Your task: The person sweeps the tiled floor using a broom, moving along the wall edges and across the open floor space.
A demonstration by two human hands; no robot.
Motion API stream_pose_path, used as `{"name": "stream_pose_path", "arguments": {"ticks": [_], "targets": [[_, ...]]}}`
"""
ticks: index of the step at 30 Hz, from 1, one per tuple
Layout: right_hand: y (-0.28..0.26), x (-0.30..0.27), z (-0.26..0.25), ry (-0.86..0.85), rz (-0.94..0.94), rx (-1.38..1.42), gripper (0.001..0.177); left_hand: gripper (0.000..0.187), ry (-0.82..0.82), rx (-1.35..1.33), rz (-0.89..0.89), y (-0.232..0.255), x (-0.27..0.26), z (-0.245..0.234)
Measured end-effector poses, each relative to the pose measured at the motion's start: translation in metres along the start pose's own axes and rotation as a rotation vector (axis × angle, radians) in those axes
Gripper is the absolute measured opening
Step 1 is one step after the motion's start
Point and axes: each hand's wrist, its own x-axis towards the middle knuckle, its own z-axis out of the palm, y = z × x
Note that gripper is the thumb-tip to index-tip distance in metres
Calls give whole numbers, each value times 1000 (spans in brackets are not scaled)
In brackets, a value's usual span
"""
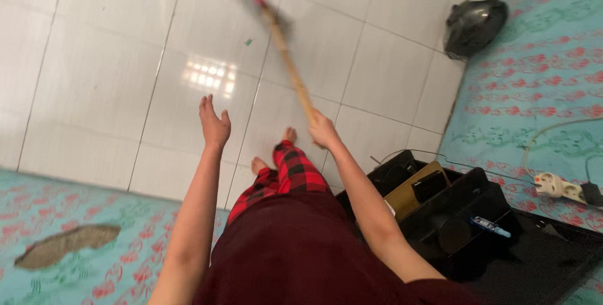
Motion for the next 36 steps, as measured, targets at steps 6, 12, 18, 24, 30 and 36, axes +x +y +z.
{"name": "stream_pose_path", "arguments": {"ticks": [6, 12, 18, 24, 30, 36], "targets": [[69, 78, -41, 240, 303, -282, 62, 63, -82, -38, 43, 36, 47, 25], [71, 164, -31, -42, 375, 129, 46, 64, -48, 10, -9, 32, 88, 14], [-28, 146, 160, -621, 187, 309, 46, 63, 26, 55, -95, 21, 121, -13], [-100, 244, 107, -696, 304, 546, 46, 63, 28, 47, -105, 34, 154, -3], [-77, 190, -18, -347, 122, 389, 65, 64, -20, 55, 64, 54, 213, 60], [1, 165, -71, 202, 173, -51, 68, 66, -131, -20, 154, 109, 254, 136]]}}
